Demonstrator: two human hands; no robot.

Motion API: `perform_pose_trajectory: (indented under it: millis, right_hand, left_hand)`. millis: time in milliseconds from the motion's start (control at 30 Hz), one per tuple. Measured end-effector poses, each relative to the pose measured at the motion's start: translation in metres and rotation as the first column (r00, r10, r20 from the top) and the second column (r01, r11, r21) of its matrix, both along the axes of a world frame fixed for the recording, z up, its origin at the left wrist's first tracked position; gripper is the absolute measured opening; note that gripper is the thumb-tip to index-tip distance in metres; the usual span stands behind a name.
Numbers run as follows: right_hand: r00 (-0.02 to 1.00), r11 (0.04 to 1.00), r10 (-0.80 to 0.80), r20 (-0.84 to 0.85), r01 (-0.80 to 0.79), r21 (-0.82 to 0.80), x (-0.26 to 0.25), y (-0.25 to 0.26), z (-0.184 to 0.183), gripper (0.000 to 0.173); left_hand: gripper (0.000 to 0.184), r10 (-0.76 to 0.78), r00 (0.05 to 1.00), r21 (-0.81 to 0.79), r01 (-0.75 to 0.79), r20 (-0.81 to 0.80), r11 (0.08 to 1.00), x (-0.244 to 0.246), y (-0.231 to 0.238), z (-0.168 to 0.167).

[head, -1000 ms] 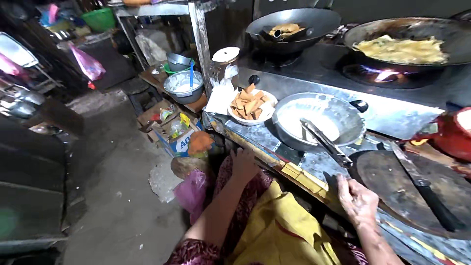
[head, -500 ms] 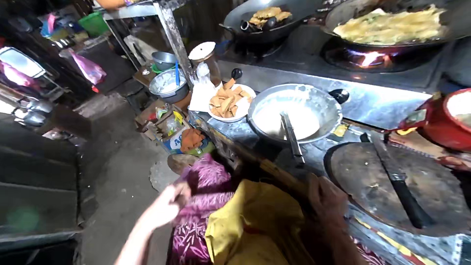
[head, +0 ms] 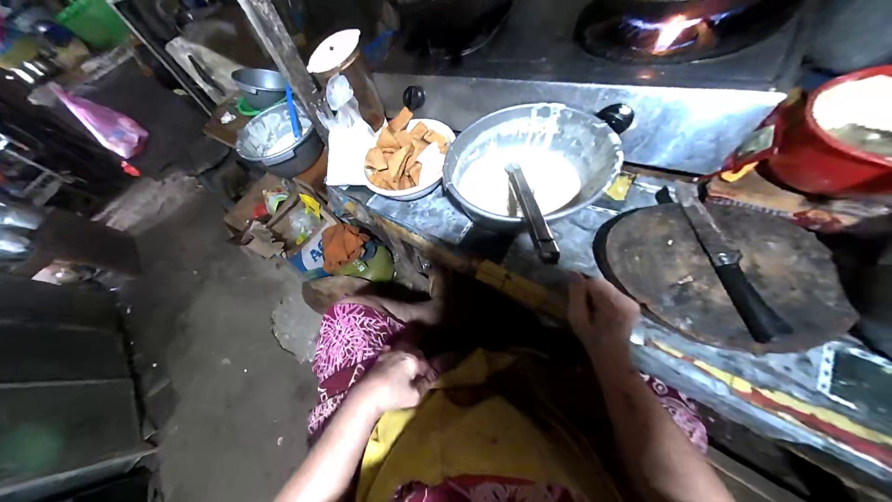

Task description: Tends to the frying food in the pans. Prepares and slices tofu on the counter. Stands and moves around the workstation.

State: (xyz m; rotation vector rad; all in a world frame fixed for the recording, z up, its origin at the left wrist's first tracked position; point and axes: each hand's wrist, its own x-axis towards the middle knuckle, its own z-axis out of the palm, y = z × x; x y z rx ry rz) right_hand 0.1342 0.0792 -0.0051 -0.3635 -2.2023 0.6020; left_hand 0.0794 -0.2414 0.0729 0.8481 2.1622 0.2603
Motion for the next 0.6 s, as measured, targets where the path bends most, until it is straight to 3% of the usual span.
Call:
perform_pose_trajectory:
  millis: [133, 233, 600]
  right_hand:
    - [0.998, 0.997, -0.062, -0.012, 0.062, 0.036, -0.004, 0.001, -0.003, 0.046]
    - [0.996, 0.997, -0.074, 0.051, 0.073, 0.028, -0.003, 0.003, -0.002, 0.049]
    - [0.997, 0.995, -0.079, 0.022, 0.077, 0.065, -0.008, 0.008, -0.008, 0.049]
  left_hand:
    - [0.032, -0.150, 0.986, -0.249, 0.164, 0.076, 0.954, 0.036, 0.025, -0.001]
    - [0.028, -0.172, 0.984, -0.182, 0.179, 0.054, 0.967, 0.033, 0.015, -0.002]
    - [0.033, -0.249, 0.947, 0.004, 0.253, 0.202, 0.967, 0.025, 0.012, -0.022]
